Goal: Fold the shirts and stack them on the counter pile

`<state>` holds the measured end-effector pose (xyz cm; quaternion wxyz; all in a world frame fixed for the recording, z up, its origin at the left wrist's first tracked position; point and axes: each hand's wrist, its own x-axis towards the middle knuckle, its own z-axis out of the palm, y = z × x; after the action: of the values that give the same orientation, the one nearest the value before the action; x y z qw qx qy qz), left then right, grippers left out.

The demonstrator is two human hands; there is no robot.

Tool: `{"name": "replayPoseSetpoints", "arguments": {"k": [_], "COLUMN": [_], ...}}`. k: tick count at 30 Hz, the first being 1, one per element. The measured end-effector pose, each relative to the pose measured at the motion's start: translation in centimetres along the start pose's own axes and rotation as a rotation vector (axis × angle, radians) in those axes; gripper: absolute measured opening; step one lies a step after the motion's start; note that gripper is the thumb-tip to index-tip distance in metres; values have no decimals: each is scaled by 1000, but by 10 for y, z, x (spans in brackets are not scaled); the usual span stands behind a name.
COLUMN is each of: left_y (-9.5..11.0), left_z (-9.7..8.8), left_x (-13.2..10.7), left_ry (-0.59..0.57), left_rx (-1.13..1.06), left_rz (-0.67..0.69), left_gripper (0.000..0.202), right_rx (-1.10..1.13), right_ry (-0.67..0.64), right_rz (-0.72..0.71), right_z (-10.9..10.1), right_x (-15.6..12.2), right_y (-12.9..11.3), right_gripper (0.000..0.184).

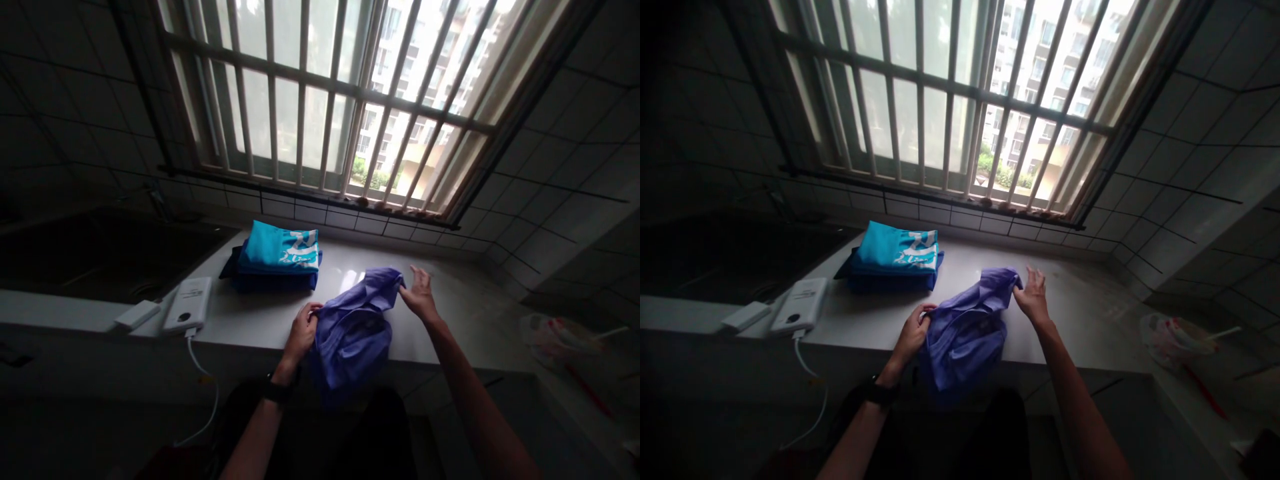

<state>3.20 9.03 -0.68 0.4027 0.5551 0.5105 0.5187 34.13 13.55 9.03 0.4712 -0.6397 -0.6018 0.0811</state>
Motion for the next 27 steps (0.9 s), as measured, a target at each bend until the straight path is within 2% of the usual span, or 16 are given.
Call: {"name": "replayPoseSetpoints", "arguments": {"k": [1, 3, 5, 6, 7, 9, 11, 13, 15, 16, 17, 18, 21, 22, 24, 27], "left_y": [-1, 1, 4, 7, 9, 14, 18, 21, 24, 25, 26, 26, 24, 23, 20, 19], "left_z": [0, 0, -2, -2, -3, -3, -3, -3, -4, -5, -6, -7, -9, -10, -10, -10], "left_x": [0, -1, -3, -5, -7, -10, -12, -14, -14, -14, -13, -12, -11, -11, -11, -11], "left_ry": [27, 26, -46, -99, -152, -239, -305, -375, -453, -474, -476, -462, -405, -396, -380, -399], "left_rx": [15, 46, 106, 146, 186, 248, 282, 292, 265, 238, 202, 158, 17, -14, -33, 10], "left_rz": [15, 71, 133, 150, 156, 151, 161, 182, 191, 190, 186, 176, 97, 59, 2, 14], "left_gripper": [28, 33, 34, 35, 36, 44, 45, 31, 14, 9, 8, 11, 27, 32, 37, 36], "right_rx": [-80, -119, -85, -81, -94, -139, -147, -89, -6, 33, 64, 86, 139, 164, 216, 247], "right_ry": [-81, -331, -580, -661, -706, -725, -767, -936, -1152, -1202, -1174, -1059, -510, -411, -395, -446], "right_rz": [-52, -188, -289, -311, -318, -305, -292, -287, -274, -274, -280, -289, -263, -235, -187, -162], "right_z": [2, 9, 19, 24, 29, 33, 28, 12, -8, -17, -25, -31, -36, -35, -34, -41], "right_x": [-4, -16, -31, -38, -44, -52, -54, -51, -44, -40, -37, -34, -30, -29, -29, -28], "right_y": [4, 9, 10, 9, 7, -1, -12, -26, -39, -45, -49, -52, -54, -53, -54, -62], "right_gripper": [55, 54, 59, 63, 64, 55, 36, 18, 14, 18, 21, 21, 15, 16, 20, 23]}}
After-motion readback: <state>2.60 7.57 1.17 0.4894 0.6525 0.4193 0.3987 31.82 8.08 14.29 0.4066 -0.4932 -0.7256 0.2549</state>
